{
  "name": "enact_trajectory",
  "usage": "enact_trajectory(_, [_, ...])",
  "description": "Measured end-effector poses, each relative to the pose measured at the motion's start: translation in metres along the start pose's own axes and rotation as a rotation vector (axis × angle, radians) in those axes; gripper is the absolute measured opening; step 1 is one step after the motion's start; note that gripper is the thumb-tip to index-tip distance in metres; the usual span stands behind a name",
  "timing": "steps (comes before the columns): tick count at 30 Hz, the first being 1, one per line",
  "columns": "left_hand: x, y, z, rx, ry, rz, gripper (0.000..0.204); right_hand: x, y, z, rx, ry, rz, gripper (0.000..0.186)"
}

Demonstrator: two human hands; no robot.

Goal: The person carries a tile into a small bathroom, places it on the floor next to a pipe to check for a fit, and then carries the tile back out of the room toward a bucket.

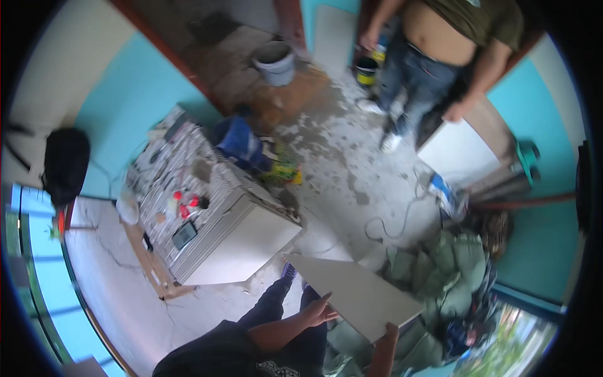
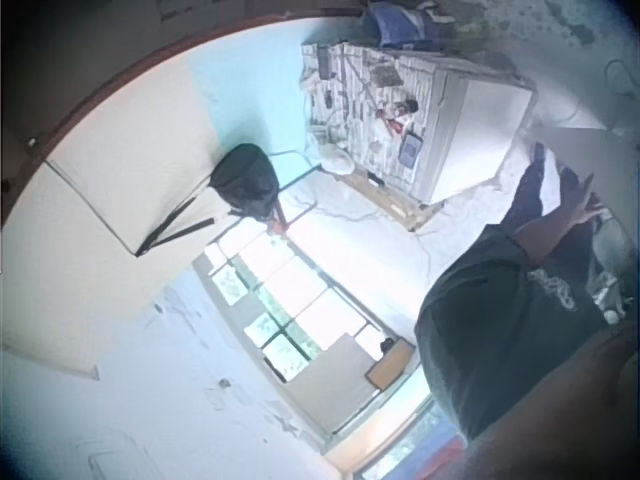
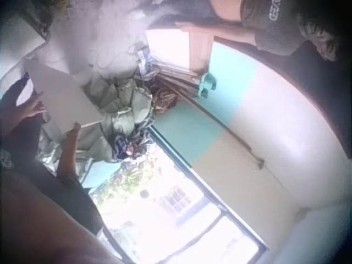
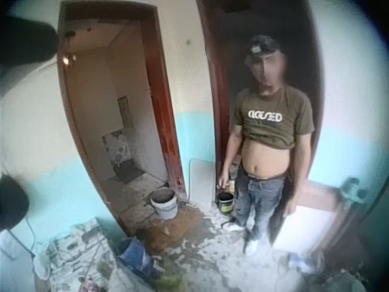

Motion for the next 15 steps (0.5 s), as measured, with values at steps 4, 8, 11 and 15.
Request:
enact_trajectory(4, [0.028, -0.033, -0.011, -0.206, 0.039, -0.074, 0.033, -0.036, 0.013, 0.01, -0.322, -0.129, 0.028, 0.042])
enact_trajectory(8, [0.04, -0.024, 0.0, -0.225, -0.085, -0.231, 0.028, -0.027, 0.001, 0.008, -0.236, -0.192, -0.037, 0.037])
enact_trajectory(11, [0.07, -0.018, 0.011, -0.342, -0.202, 0.103, 0.029, -0.016, 0.01, 0.032, -0.357, -0.234, 0.045, 0.035])
enact_trajectory(15, [0.095, -0.008, 0.032, -0.484, -1.097, 0.394, 0.036, -0.039, 0.016, 0.039, -0.213, -0.203, -0.143, 0.034])
Point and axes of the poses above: each hand's wrist, its own y-axis away from the middle knuckle, its own x-axis out of the back of the hand, z = x × y, the point moved 7 cm from there along -y, towards the middle knuckle, and after that the axes turned 2 degrees about x, right-handed, at the moved point
